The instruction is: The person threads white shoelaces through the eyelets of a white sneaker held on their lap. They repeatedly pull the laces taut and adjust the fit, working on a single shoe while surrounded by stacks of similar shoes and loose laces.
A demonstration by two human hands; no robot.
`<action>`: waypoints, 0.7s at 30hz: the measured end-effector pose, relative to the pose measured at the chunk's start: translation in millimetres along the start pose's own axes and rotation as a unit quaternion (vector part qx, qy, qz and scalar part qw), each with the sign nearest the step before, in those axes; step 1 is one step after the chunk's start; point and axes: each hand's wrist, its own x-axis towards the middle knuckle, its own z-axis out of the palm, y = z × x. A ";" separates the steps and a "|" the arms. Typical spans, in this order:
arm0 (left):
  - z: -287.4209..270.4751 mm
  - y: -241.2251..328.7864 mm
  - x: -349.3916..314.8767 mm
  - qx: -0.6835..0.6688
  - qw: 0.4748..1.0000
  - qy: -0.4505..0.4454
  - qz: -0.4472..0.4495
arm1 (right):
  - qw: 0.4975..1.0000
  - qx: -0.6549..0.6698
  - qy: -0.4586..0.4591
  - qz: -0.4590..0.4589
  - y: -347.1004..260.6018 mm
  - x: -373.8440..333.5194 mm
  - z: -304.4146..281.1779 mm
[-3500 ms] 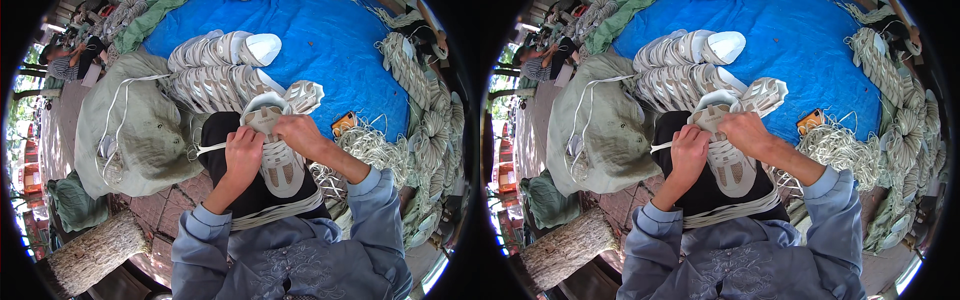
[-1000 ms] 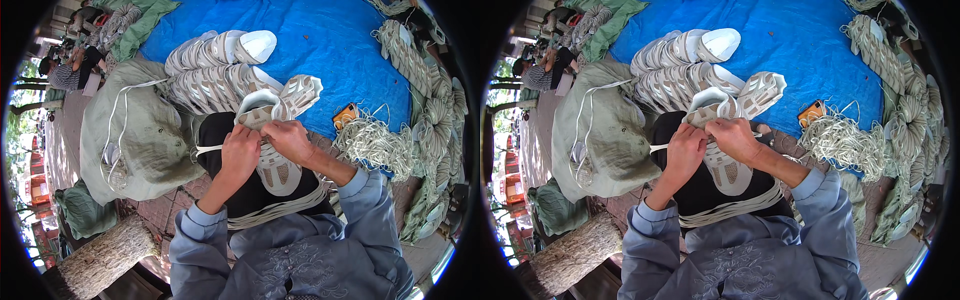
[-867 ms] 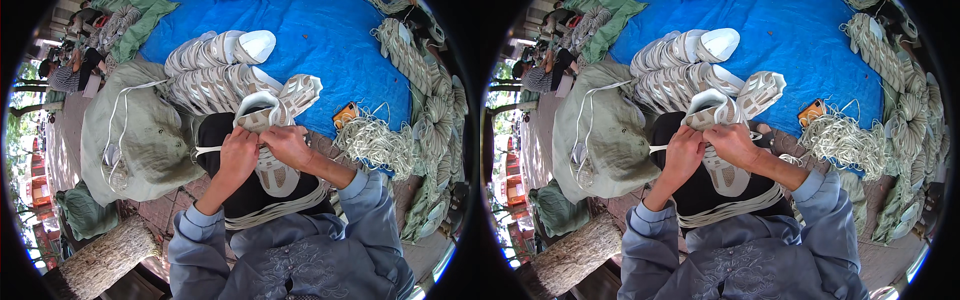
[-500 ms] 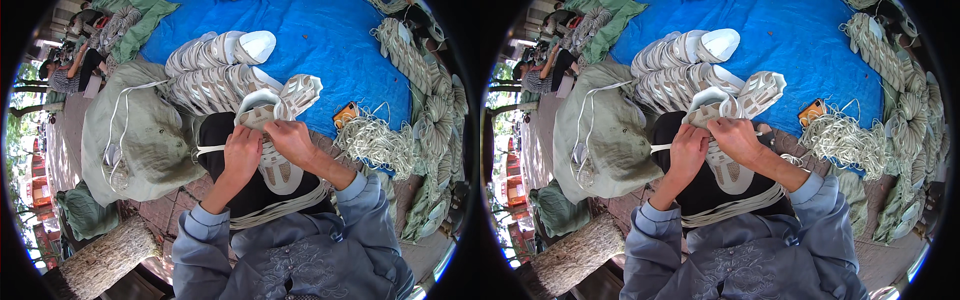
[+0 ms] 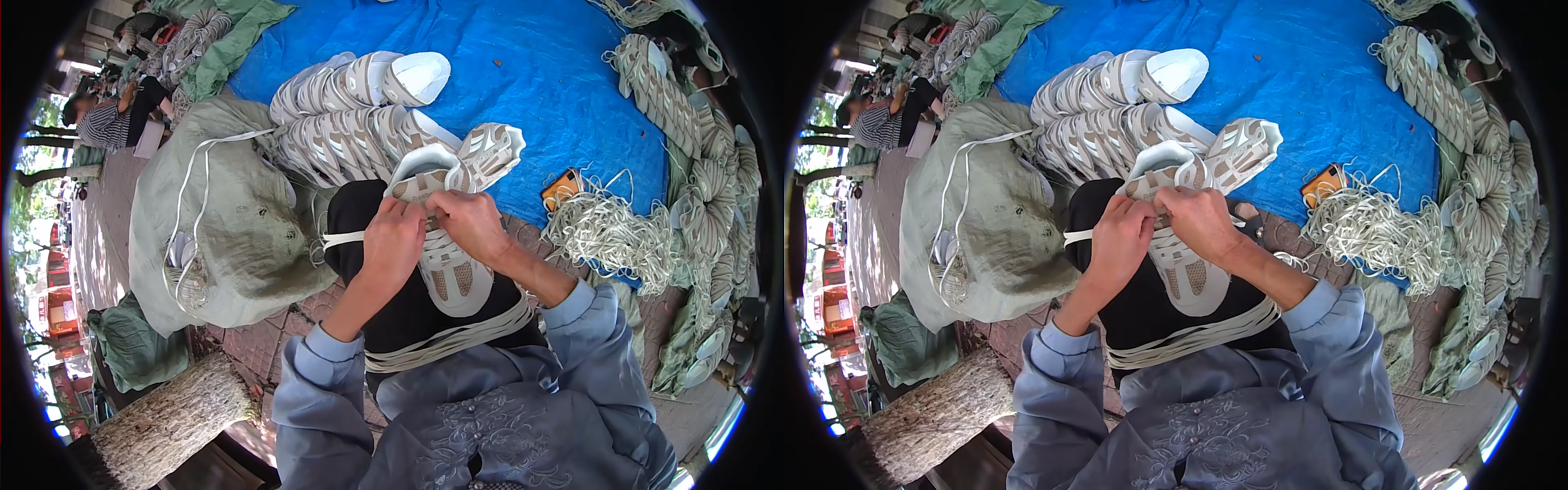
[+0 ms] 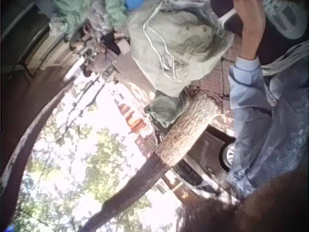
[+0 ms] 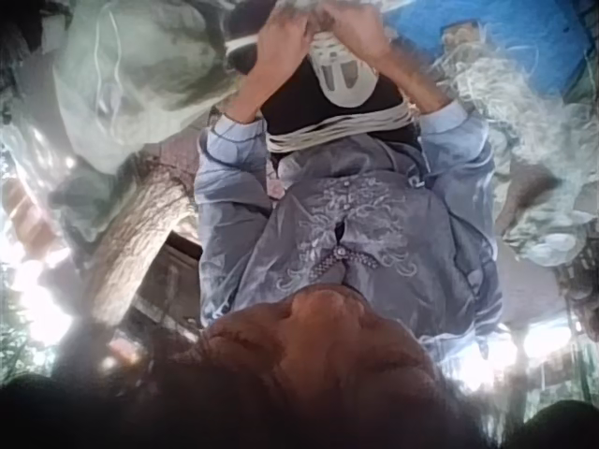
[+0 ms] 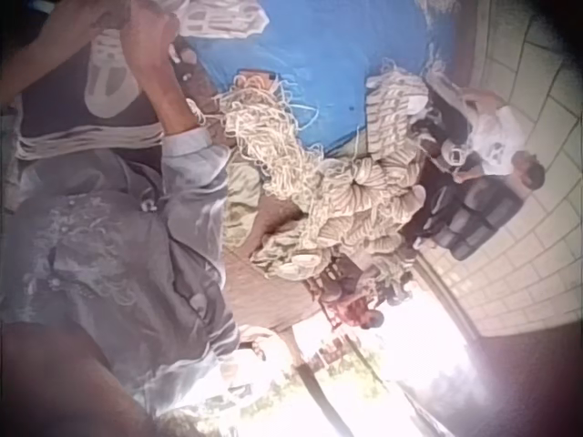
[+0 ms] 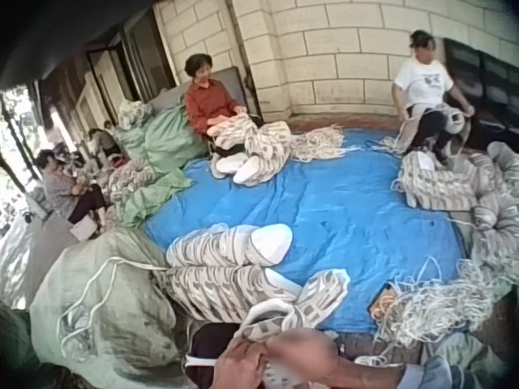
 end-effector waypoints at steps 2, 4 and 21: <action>4.7 2.3 -1.3 0.023 1.000 0.021 -0.006 | 0.998 -0.036 0.035 -0.039 1.6 0.5 -0.4; 6.3 2.5 -1.3 0.028 0.999 -0.011 -0.011 | 0.996 -0.062 0.046 -0.053 1.9 -0.7 -1.0; -6.5 -2.8 7.5 0.012 0.991 -0.135 0.007 | 0.999 -0.015 -0.002 -0.042 -1.5 -3.1 -5.0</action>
